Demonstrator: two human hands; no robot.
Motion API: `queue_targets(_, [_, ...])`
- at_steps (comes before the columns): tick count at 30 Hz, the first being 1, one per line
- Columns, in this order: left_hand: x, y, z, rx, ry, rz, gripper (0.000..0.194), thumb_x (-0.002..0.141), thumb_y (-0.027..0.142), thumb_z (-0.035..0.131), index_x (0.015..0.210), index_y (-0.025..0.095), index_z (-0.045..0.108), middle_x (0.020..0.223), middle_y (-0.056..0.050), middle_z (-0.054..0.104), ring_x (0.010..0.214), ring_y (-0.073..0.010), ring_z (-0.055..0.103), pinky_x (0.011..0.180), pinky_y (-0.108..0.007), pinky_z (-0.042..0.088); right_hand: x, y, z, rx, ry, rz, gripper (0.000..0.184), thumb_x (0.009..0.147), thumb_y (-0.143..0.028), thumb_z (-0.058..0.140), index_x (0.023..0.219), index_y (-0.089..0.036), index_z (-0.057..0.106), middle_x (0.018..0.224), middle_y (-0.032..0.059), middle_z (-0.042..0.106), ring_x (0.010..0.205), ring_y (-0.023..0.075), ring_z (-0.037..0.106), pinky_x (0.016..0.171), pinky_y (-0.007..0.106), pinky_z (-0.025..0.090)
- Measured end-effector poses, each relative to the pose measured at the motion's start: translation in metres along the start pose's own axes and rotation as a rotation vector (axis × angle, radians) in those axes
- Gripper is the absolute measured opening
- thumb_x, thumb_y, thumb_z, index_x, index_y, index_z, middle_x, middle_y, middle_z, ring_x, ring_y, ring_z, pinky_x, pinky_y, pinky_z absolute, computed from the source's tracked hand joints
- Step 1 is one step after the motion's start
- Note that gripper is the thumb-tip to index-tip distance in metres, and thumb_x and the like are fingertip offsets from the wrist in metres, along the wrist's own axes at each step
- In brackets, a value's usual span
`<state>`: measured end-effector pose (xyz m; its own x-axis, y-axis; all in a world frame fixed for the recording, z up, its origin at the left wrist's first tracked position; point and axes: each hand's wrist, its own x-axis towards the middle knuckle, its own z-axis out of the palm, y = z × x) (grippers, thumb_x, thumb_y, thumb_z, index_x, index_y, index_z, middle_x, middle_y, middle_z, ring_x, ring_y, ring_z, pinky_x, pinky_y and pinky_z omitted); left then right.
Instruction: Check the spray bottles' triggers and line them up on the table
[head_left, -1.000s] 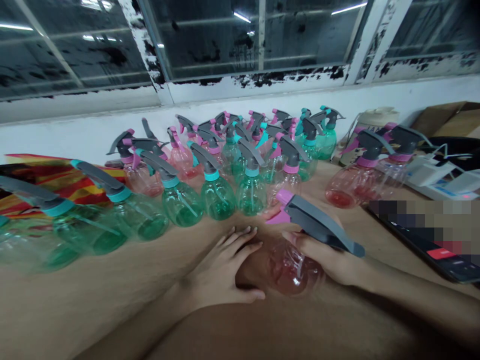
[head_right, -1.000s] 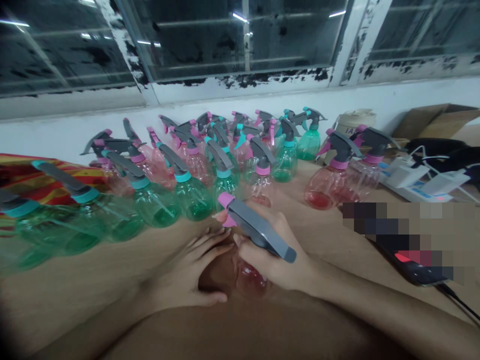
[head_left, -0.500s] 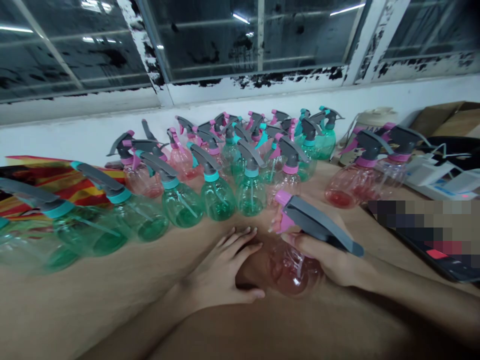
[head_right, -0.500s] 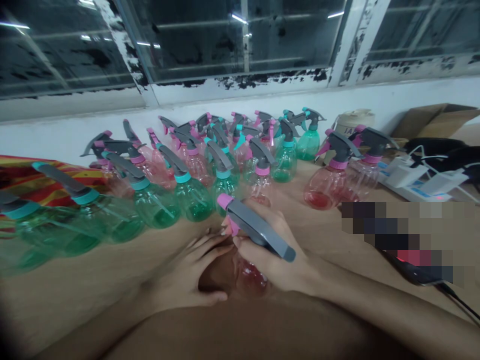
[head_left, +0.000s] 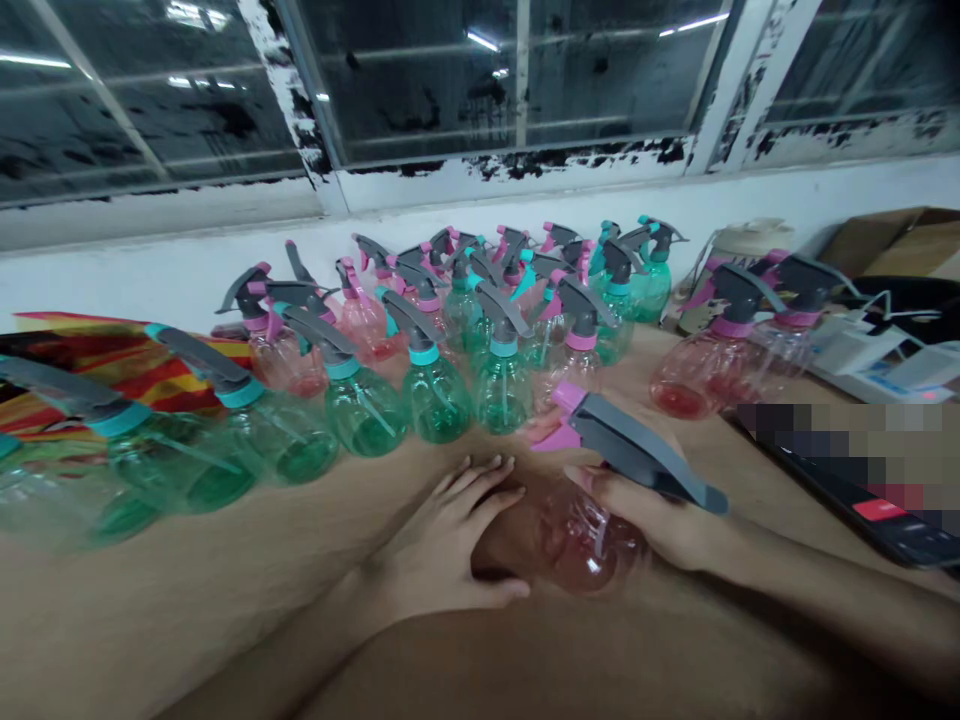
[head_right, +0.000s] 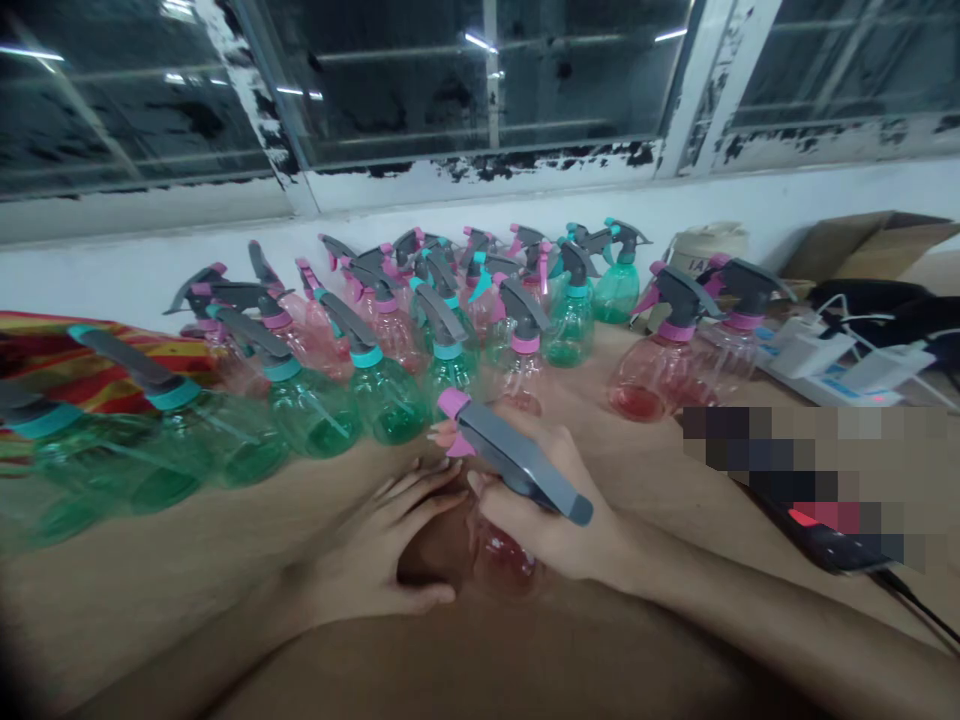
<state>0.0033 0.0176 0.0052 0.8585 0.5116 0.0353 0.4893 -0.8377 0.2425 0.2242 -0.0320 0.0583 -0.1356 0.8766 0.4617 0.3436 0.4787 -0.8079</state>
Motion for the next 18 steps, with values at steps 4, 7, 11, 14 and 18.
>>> queue_targets(4, [0.0009, -0.0001, -0.0004, -0.007, -0.001, 0.006, 0.079, 0.075, 0.063, 0.062, 0.137, 0.017, 0.043, 0.149, -0.013, 0.034, 0.136, -0.0335, 0.03, 0.11, -0.053, 0.022, 0.0, 0.0007, 0.0002, 0.026, 0.003, 0.004, 0.012, 0.075, -0.015, 0.051, 0.067, -0.024, 0.046, 0.06, -0.0067, 0.044, 0.049, 0.0103, 0.042, 0.047, 0.024, 0.038])
queue_targets(7, [0.001, -0.0004, 0.0004, -0.004, 0.006, 0.007, 0.079, 0.075, 0.063, 0.061, 0.137, 0.017, 0.043, 0.148, -0.013, 0.035, 0.136, -0.0332, 0.029, 0.11, -0.053, 0.023, -0.0007, 0.0004, -0.0005, 0.006, 0.003, 0.024, 0.011, 0.074, -0.016, 0.052, 0.068, -0.023, 0.046, 0.061, -0.006, 0.044, 0.05, 0.0109, 0.043, 0.047, 0.024, 0.038])
queue_targets(11, [0.0005, -0.0014, 0.0029, 0.022, 0.006, 0.005, 0.08, 0.076, 0.064, 0.06, 0.138, 0.019, 0.041, 0.149, -0.011, 0.034, 0.137, -0.0316, 0.028, 0.109, -0.052, 0.025, -0.0006, -0.0012, -0.0016, 0.004, -0.014, 0.039, 0.007, 0.075, -0.016, 0.051, 0.075, -0.023, 0.052, 0.061, -0.0054, 0.048, 0.051, 0.012, 0.045, 0.047, 0.025, 0.039])
queue_targets(14, [0.0002, -0.0013, 0.0027, 0.032, 0.005, 0.009, 0.079, 0.077, 0.064, 0.058, 0.139, 0.02, 0.04, 0.149, -0.011, 0.034, 0.137, -0.0304, 0.027, 0.11, -0.051, 0.024, 0.0016, -0.0025, -0.0022, 0.002, -0.027, 0.022, 0.009, 0.075, -0.016, 0.052, 0.078, -0.024, 0.055, 0.063, -0.0049, 0.052, 0.051, 0.0127, 0.047, 0.05, 0.026, 0.043])
queue_targets(18, [0.0012, 0.0, -0.0001, 0.035, 0.002, 0.003, 0.077, 0.076, 0.063, 0.059, 0.138, 0.02, 0.041, 0.147, -0.011, 0.037, 0.136, -0.0302, 0.03, 0.111, -0.051, 0.022, 0.0058, -0.0045, -0.0028, 0.019, -0.035, -0.027, 0.009, 0.078, -0.02, 0.053, 0.083, -0.026, 0.058, 0.074, -0.0013, 0.061, 0.065, 0.0163, 0.059, 0.065, 0.031, 0.05])
